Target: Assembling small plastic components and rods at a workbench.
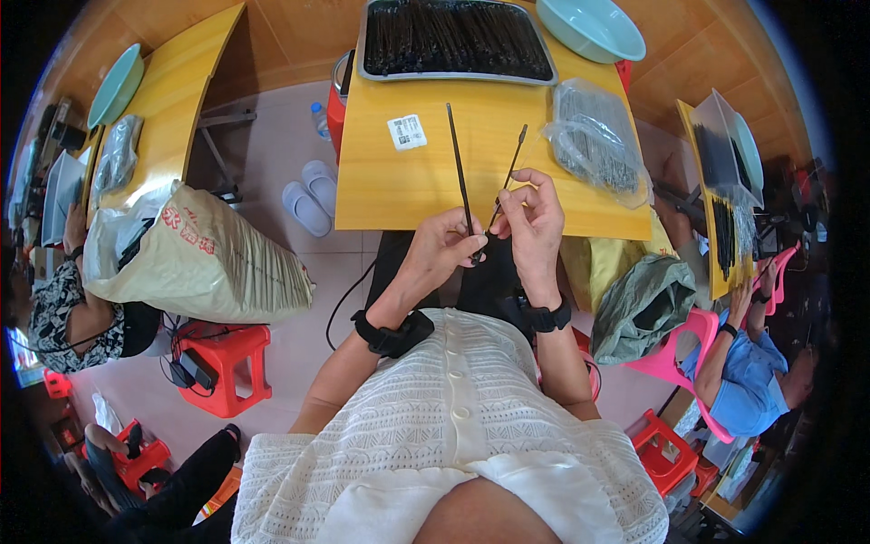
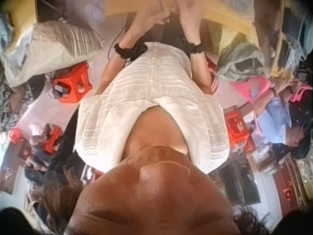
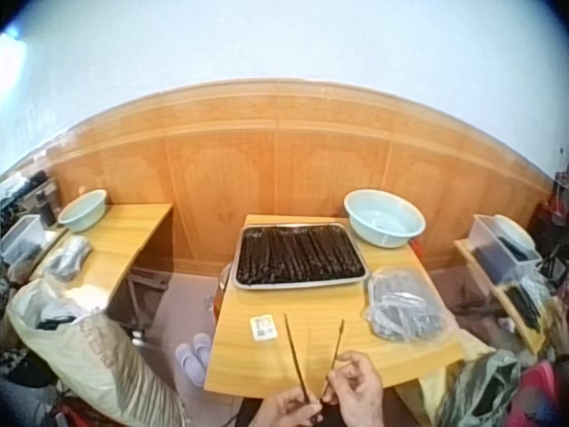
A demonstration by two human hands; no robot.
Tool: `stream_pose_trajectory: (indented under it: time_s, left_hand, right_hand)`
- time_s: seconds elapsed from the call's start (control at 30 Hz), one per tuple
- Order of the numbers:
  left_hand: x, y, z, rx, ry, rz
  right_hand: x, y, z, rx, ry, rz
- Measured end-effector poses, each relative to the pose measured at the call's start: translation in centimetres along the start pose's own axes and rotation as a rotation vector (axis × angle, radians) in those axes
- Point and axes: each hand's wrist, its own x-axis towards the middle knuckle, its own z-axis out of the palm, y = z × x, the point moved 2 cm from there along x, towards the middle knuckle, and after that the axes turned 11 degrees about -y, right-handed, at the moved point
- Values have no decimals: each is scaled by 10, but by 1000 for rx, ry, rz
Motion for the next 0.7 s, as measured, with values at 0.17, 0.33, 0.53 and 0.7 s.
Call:
stream_pose_trajectory:
  time_s: [0.17,0.33,0.53,0.7]
  left_hand:
    - [-1,1,-1,-5,-18,-28]
    - [-2,2,0,6,-37,-51]
    - [0,-2,0,13,-42,-61]
    - [0,-2,-1,45,-50,-65]
  right_hand:
    - [2,2,-3,9,-47,-16]
    - [4,5,-9,6,-111,-30]
    - [5,9,-15,18,-149,-18]
    - [4,10,-15,1,-180,-23]
